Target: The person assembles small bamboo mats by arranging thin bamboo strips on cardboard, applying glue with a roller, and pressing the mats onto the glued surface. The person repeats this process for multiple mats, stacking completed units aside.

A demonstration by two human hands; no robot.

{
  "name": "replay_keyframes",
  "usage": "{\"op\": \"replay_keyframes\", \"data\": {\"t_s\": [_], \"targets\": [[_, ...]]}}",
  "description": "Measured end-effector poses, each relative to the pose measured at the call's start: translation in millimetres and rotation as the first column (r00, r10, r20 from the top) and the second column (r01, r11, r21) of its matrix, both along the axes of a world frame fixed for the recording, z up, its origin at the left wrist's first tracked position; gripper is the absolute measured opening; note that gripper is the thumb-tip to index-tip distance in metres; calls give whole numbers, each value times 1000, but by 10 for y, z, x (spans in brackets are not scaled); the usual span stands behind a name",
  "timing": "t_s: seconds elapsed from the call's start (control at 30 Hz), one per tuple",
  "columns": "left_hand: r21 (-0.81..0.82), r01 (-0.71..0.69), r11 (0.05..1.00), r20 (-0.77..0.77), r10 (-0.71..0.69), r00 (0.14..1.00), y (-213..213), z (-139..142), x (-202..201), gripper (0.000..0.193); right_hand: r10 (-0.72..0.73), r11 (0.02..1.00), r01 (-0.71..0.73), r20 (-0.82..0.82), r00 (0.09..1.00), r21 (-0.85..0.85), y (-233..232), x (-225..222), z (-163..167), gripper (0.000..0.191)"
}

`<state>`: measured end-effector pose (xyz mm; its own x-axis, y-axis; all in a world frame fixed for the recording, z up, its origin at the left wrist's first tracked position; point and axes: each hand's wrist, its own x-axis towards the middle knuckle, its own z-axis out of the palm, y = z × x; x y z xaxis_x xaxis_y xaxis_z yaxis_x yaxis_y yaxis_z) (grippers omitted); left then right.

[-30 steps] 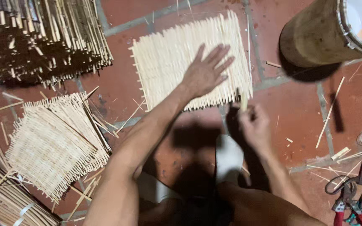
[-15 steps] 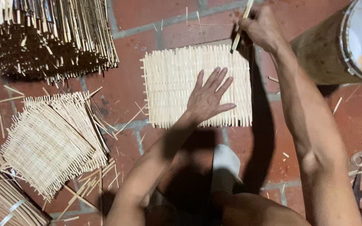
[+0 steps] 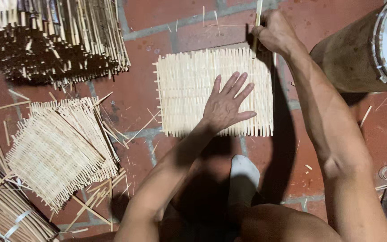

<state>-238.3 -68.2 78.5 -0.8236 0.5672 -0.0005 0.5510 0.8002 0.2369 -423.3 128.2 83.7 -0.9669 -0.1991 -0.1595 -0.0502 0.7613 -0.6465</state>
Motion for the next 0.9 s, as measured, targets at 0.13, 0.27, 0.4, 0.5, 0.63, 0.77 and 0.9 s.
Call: {"op": "replay_keyframes", "data": {"t_s": [0.13, 0.27, 0.4, 0.5, 0.63, 0.77, 0.9], "targets": [[21, -5, 1000, -35, 6, 999, -11, -4, -14, 88, 72, 995, -60, -159, 985, 78, -24, -26, 109, 17], [25, 6, 1000, -56, -4, 998, -31, 0, -6, 88, -118, 906, 94, -34, 992, -412, -138, -27, 134, 18], [31, -4, 1000, -59, 6, 998, -40, 17, -17, 87, -28, 971, -11, -158, 987, -238, -374, -40, -8, 17], [23, -8, 1000, -16, 8, 1000, -51, 26, -39, 87, -29, 983, 4, -131, 991, -181, -444, -61, -81, 18], [14, 2, 1000, 32, -2, 999, -64, 35, -65, 88, -82, 968, 60, -82, 993, -242, -444, -63, -109, 18], [-26, 12, 1000, 62, -11, 998, -70, 62, -76, 89, -31, 986, 23, -47, 998, -166, -490, -25, -105, 17], [-5, 20, 1000, 61, -19, 998, -80, 82, -87, 89, -39, 984, 48, 58, 998, -173, -524, -33, -54, 18]]}}
